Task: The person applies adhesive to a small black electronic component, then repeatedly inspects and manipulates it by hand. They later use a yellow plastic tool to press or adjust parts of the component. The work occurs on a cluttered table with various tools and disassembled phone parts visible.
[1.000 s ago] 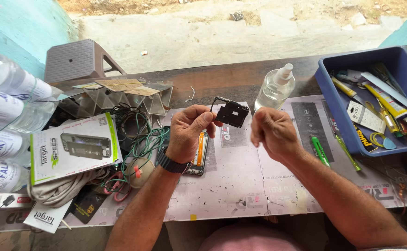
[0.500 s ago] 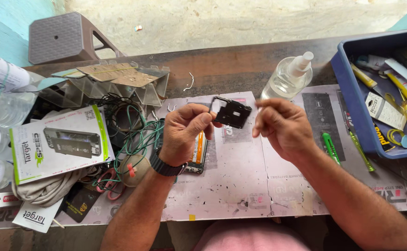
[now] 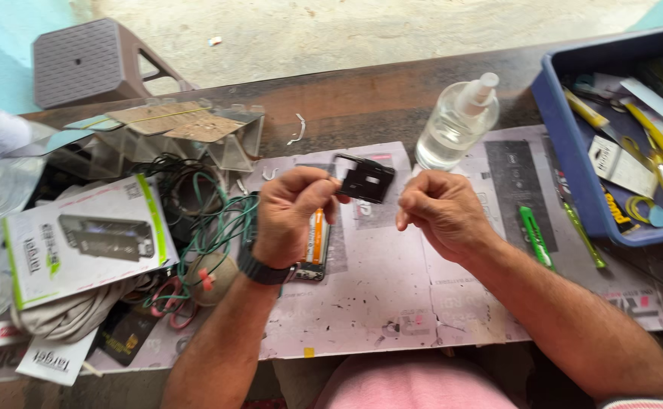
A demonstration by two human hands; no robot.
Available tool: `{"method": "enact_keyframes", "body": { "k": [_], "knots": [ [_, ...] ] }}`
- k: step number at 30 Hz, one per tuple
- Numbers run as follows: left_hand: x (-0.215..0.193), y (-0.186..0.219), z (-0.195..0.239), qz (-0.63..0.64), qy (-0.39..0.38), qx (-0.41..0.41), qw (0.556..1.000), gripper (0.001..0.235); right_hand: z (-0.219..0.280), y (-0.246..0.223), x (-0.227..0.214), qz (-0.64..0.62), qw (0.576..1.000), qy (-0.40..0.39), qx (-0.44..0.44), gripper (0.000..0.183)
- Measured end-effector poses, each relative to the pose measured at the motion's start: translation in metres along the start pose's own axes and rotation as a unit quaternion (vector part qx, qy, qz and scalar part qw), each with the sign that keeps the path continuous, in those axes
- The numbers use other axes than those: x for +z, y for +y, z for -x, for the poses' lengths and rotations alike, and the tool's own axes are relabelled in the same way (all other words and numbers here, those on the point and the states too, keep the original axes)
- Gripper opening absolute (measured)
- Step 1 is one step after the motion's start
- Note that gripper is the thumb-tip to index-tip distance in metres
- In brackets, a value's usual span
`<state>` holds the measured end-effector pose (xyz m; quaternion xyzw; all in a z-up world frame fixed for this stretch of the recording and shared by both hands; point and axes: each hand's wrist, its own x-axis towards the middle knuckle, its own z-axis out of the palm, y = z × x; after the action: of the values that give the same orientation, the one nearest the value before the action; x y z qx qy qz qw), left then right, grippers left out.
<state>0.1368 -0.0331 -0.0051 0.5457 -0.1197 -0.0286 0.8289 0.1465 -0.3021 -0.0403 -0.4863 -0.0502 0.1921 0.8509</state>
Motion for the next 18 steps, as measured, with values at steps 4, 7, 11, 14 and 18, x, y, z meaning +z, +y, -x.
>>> {"method": "enact_keyframes", "body": {
  "k": [4, 7, 11, 14, 18],
  "knots": [
    [0.002, -0.003, 0.002, 0.004, -0.011, -0.013, 1.0, 0.011, -0.001, 0.002, 0.007, 0.04, 0.999, 0.016, -0.024, 0.02],
    [0.0, -0.005, 0.002, 0.018, -0.014, -0.005, 1.0, 0.012, 0.0, 0.003, 0.014, 0.115, 0.991, 0.029, -0.056, 0.018],
    [0.001, -0.008, 0.003, 0.032, -0.019, 0.007, 0.999, 0.013, 0.002, 0.0, 0.017, 0.079, 0.988, -0.038, -0.128, 0.024],
    [0.001, -0.009, 0.005, 0.032, -0.022, 0.003, 0.999, 0.013, 0.005, -0.01, 0.022, 0.041, 0.988, -0.058, -0.14, 0.029],
    [0.006, -0.015, 0.008, 0.019, -0.04, -0.012, 0.999, 0.014, 0.006, -0.014, 0.032, 0.028, 0.995, -0.025, -0.096, 0.049]
  ]
}}
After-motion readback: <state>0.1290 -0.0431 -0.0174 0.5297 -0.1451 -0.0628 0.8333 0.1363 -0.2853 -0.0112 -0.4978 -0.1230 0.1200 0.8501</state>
